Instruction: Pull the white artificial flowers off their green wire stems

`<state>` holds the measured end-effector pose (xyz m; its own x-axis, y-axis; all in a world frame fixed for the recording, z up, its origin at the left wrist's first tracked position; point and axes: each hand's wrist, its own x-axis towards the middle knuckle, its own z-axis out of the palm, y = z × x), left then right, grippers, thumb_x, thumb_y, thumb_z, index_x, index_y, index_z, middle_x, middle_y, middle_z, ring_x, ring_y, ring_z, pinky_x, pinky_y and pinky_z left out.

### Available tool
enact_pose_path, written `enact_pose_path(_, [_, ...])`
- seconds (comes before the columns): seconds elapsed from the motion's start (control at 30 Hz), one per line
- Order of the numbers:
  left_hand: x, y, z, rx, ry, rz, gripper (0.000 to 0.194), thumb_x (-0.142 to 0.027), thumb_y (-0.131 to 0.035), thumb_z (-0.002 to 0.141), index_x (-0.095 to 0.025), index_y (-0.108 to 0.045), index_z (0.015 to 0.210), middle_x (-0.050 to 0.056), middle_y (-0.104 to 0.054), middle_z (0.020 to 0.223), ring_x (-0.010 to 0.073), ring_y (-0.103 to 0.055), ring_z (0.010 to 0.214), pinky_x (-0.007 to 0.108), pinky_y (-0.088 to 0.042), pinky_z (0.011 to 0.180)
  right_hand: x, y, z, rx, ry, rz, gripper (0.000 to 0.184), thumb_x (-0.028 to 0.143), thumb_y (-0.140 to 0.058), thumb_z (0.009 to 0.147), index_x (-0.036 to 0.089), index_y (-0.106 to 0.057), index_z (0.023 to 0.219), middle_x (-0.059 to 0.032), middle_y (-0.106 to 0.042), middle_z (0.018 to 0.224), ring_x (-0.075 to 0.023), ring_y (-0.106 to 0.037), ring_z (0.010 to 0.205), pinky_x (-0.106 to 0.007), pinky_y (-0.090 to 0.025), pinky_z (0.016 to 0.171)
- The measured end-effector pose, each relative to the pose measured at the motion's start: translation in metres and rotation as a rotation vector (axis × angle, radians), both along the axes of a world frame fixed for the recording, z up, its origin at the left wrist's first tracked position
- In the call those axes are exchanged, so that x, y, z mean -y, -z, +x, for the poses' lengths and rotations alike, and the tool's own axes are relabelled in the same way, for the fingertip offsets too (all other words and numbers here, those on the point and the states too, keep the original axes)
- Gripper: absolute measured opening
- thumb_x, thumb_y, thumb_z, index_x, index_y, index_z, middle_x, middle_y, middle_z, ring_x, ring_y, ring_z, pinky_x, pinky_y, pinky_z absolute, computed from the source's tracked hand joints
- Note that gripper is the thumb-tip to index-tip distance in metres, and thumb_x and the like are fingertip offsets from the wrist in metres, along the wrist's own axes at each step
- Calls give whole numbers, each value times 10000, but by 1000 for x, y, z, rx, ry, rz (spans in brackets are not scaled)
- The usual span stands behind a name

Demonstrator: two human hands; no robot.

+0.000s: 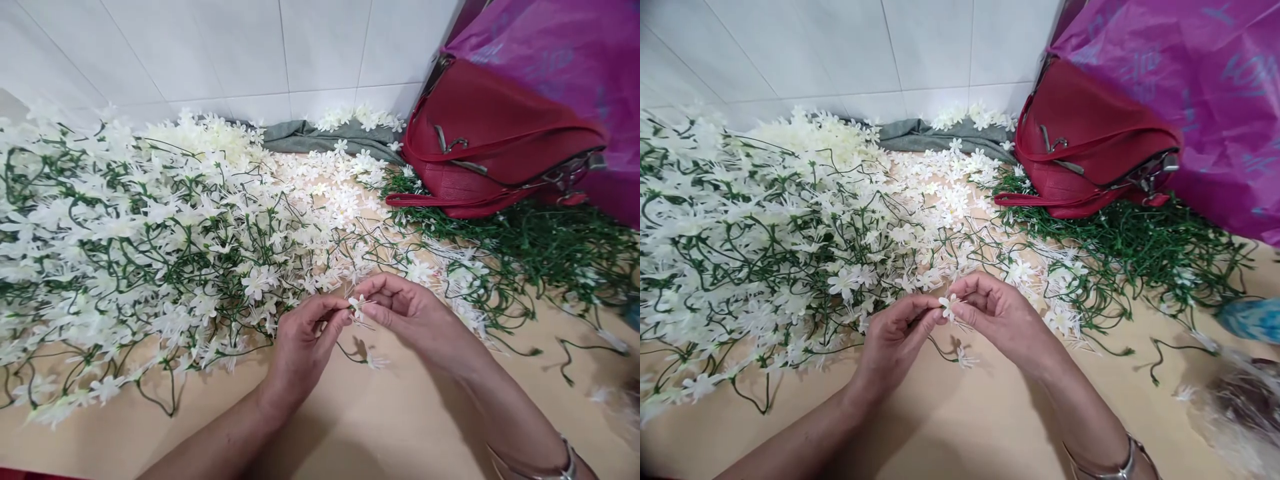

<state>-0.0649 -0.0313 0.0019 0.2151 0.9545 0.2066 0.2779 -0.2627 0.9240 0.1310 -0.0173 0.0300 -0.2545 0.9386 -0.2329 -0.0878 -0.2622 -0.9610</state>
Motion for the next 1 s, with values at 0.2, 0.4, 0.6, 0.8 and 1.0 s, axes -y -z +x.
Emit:
enact_pose_path(0.2, [-2,-6,2,-96,-9,83,68,-136,-635,978,-188,-673,954,2,-694,801,122,-642,733,215,-481,674,-1,8,-1,70,0,14,185,373,-780,858,205,-705,843,-13,-674,823,-143,-612,771,-260,-500,713])
enact_pose_path(0.4, [-3,-3,3,-74,10,43,70,-130,-635,985,-188,-663,958,-7,-701,807,108,-666,727,202,-504,695,-2,5,-2,42,-1,16,125,294,-793,829,209,-706,799,11,-663,772,-125,-635,744,-236,-526,721])
enact_pose_path(0.6, [-2,-1,3,-85,14,70,79,-122,-640,981,-195,-659,955,-13,-705,796,115,-669,730,210,-506,701,0,4,-3,73,-30,-18,168,344,-758,875,205,-684,817,6,-678,748,-126,-652,728,-230,-534,711])
enact_pose_path(0.8, [-1,0,2,-90,4,123,108,-94,-653,963,-201,-642,947,-20,-713,796,111,-667,715,201,-498,687,1,6,-5,130,-51,-17,181,344,-723,902,201,-664,808,10,-672,736,-120,-654,725,-226,-526,718])
enact_pose_path(1.0, [0,0,2,-118,4,114,113,-92,-653,961,-200,-643,928,-29,-706,782,98,-645,690,182,-476,671,2,7,-7,110,-45,-24,173,337,-714,904,204,-650,813,13,-673,732,-120,-654,715,-235,-533,726])
